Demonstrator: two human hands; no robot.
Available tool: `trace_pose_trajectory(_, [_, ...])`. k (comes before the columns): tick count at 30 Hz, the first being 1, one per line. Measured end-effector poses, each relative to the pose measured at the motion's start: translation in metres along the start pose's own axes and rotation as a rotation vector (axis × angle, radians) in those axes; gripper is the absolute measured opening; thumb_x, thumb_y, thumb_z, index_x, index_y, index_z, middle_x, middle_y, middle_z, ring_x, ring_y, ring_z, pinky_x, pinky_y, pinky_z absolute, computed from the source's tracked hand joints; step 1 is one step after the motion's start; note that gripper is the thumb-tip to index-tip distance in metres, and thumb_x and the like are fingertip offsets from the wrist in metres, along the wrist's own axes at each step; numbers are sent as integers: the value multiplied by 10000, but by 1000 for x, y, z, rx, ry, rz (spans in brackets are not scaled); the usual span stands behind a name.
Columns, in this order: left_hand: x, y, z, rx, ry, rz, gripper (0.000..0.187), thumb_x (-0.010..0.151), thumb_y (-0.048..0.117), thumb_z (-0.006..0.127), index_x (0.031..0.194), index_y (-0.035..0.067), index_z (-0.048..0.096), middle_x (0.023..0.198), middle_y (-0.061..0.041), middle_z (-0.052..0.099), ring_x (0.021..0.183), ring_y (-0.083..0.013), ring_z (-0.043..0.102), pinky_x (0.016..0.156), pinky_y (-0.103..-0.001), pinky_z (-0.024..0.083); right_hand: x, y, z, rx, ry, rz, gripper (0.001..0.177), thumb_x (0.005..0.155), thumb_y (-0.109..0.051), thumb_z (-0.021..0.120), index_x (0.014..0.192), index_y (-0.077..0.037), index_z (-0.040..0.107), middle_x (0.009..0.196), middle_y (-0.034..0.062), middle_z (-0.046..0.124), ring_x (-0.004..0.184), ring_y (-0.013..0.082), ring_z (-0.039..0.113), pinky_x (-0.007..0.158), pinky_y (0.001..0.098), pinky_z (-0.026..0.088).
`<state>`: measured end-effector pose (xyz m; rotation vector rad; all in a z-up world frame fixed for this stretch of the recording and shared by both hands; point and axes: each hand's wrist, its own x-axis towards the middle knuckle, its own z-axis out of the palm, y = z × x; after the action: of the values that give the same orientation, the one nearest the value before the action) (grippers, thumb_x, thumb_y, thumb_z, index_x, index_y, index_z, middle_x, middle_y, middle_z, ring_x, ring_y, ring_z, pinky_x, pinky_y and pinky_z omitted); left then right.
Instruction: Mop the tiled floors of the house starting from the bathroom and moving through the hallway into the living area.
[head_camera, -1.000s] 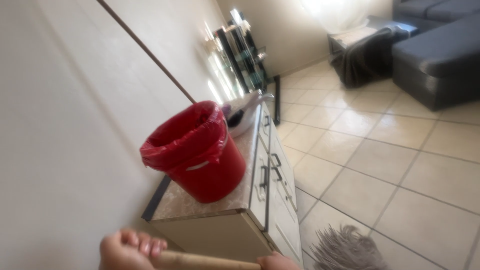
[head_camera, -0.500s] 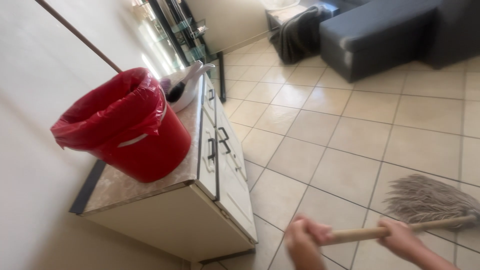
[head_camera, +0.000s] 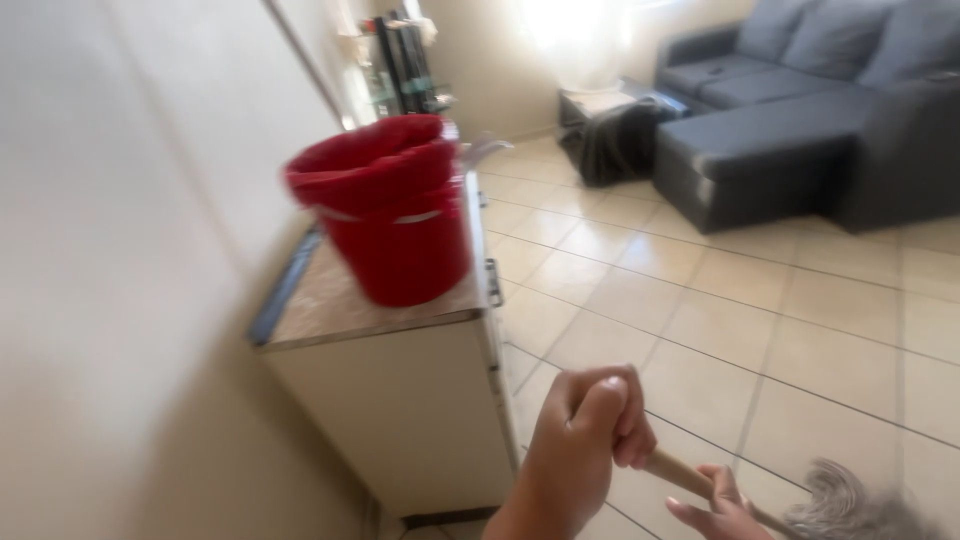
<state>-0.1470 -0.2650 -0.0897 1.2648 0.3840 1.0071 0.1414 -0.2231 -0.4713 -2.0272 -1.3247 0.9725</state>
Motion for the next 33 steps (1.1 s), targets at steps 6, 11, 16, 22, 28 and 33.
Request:
trace_pose_trajectory(6, [-137, 110, -43, 286, 167, 57, 302, 900, 111, 385, 599, 111, 416, 503, -15, 400, 453, -108, 371, 429, -271, 351, -101, -177, 132, 95, -223, -126, 1002, 735, -540, 827, 1471, -178, 253, 1401, 170, 449, 1420, 323, 413, 1176, 491, 340])
trace_pose_trajectory(11, [-216, 167, -82, 407, 626, 79, 306, 880, 116, 377, 576, 141, 403, 469, -4, 374, 370, -126, 331, 345, -291, 344, -181, -283, 219, 102, -429, -267, 772, 785, -403, 781, 1402, -136, 402, 1338, 174, 492, 1357, 313, 511, 1115, 472, 458])
trace_pose_trajectory(16, [-273, 211, -141, 307, 1023, 304, 263, 888, 182, 340, 635, 122, 376, 469, -33, 338, 389, -172, 318, 403, -384, 399, -259, -352, 261, -148, -535, -408, 352, 832, -248, 738, 1127, -155, 570, 1181, 85, 593, 1152, 262, 554, 992, 433, 521])
trace_pose_trajectory(22, [-307, 173, -125, 97, 1264, 196, 244, 913, 228, 327, 695, 118, 342, 515, -38, 305, 462, -201, 328, 532, -418, 428, -291, -280, 243, -351, -424, -213, 177, 908, -246, 731, 1071, -259, 665, 1139, 17, 560, 1127, 255, 552, 1003, 435, 424])
trace_pose_trajectory(28, [-284, 40, -10, 5, 1147, 38, 295, 921, 181, 325, 663, 77, 427, 494, -73, 399, 442, -199, 421, 482, -391, 462, -292, -133, 131, -438, -251, -58, 131, 921, -261, 732, 1043, -231, 694, 1027, -14, 671, 1035, 136, 616, 917, 382, 500])
trace_pose_trajectory(33, [-276, -68, 90, -63, 719, 30, 278, 835, 120, 368, 574, 68, 446, 471, -74, 438, 436, -195, 459, 449, -344, 459, -242, 79, 68, -178, -145, -63, 232, 822, -182, 787, 1020, -155, 669, 1011, 15, 683, 1020, 181, 655, 909, 371, 564])
